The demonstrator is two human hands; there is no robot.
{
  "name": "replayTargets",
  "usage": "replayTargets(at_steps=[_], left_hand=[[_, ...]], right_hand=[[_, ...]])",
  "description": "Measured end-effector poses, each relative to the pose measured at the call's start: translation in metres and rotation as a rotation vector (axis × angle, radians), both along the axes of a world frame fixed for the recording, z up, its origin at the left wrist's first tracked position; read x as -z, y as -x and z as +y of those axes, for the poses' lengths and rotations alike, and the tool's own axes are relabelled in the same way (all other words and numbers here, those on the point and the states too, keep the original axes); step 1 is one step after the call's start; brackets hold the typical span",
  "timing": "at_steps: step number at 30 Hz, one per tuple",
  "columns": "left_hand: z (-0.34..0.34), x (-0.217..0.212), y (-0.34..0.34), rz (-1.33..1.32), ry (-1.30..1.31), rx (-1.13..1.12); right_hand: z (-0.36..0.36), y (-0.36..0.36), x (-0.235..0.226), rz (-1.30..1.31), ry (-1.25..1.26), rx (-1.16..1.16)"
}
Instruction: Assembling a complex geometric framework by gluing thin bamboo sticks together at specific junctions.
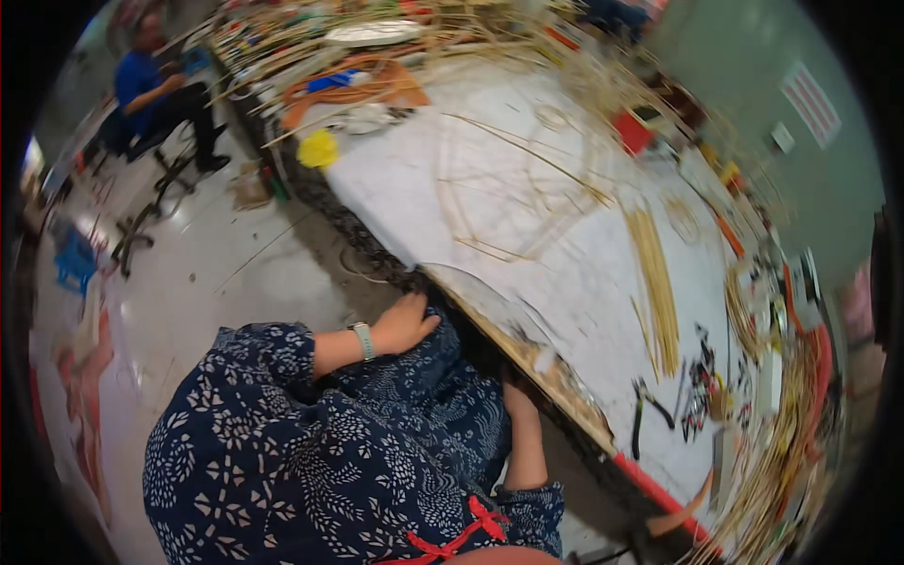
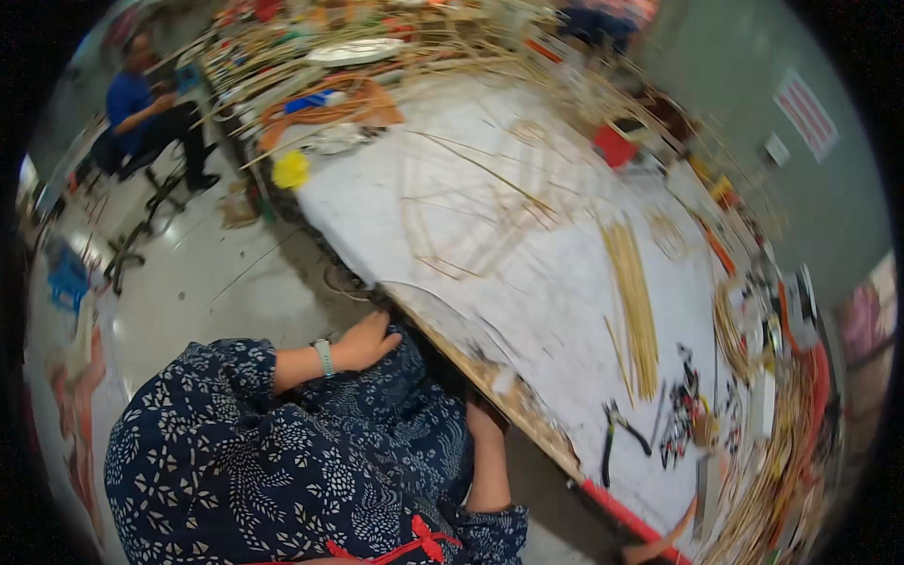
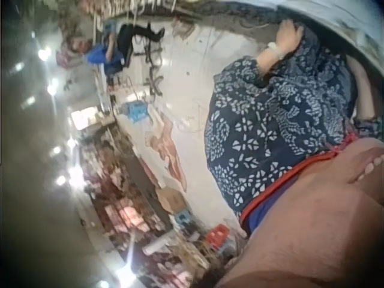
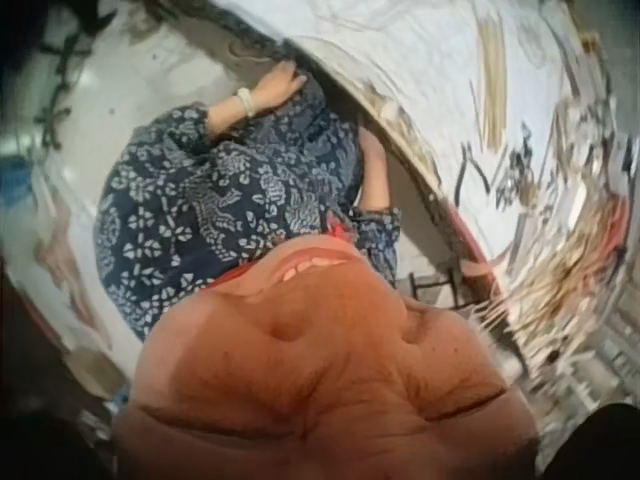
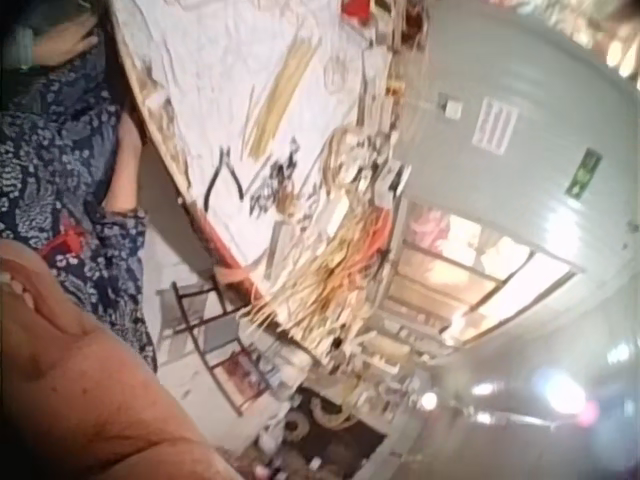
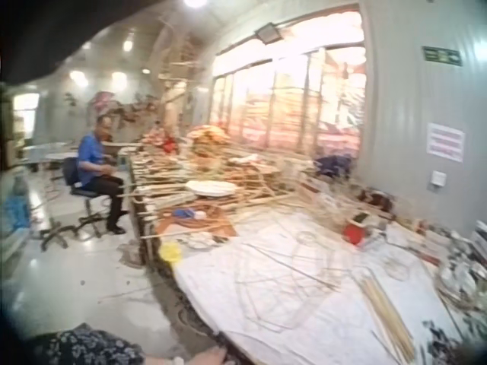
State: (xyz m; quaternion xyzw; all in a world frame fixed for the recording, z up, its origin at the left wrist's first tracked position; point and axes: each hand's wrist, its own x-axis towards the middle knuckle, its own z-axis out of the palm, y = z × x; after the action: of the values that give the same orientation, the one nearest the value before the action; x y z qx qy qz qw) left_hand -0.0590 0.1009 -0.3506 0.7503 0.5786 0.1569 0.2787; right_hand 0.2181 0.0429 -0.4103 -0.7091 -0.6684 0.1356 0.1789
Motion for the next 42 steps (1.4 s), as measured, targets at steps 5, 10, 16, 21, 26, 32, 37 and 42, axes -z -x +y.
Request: replayTargets(at_steps=[5, 10, 16, 21, 26, 32, 37, 42], left_hand=[[-0.009, -0.002, -0.012, 0.213, -0.208, 0.228], [-0.038, -0.059, -0.007, 0.416, -0.258, 0.536], [0.008, -0.139, -0.007, -0.205, 0.317, 0.943], [0.03, -0.21, -0.005, -0.348, 0.06, 0.811], [0.067, -0.204, -0.005, -0.606, -0.23, 0.589], [0.096, -0.17, -0.034, -0.8, -0.355, 0.342], [0.094, -0.139, -0.061, -0.615, -0.577, 0.404], [0.089, -0.133, -0.088, -0.562, -0.579, 0.509]], right_hand=[[-0.047, 0.0, -0.03, 0.045, 0.16, 0.108], [-0.111, 0.0, -0.082, -0.045, 0.1, 0.016], [-0.138, -0.043, -0.149, 0.433, 0.249, -0.121], [-0.075, -0.043, -0.246, 0.352, -0.058, -0.023], [0.006, 0.008, -0.279, 0.378, -0.323, -0.026], [0.083, 0.049, -0.26, 0.494, -0.359, 0.072], [0.108, 0.061, -0.245, 0.758, -0.322, 0.06], [0.11, 0.048, -0.24, 0.835, -0.319, 0.049]])
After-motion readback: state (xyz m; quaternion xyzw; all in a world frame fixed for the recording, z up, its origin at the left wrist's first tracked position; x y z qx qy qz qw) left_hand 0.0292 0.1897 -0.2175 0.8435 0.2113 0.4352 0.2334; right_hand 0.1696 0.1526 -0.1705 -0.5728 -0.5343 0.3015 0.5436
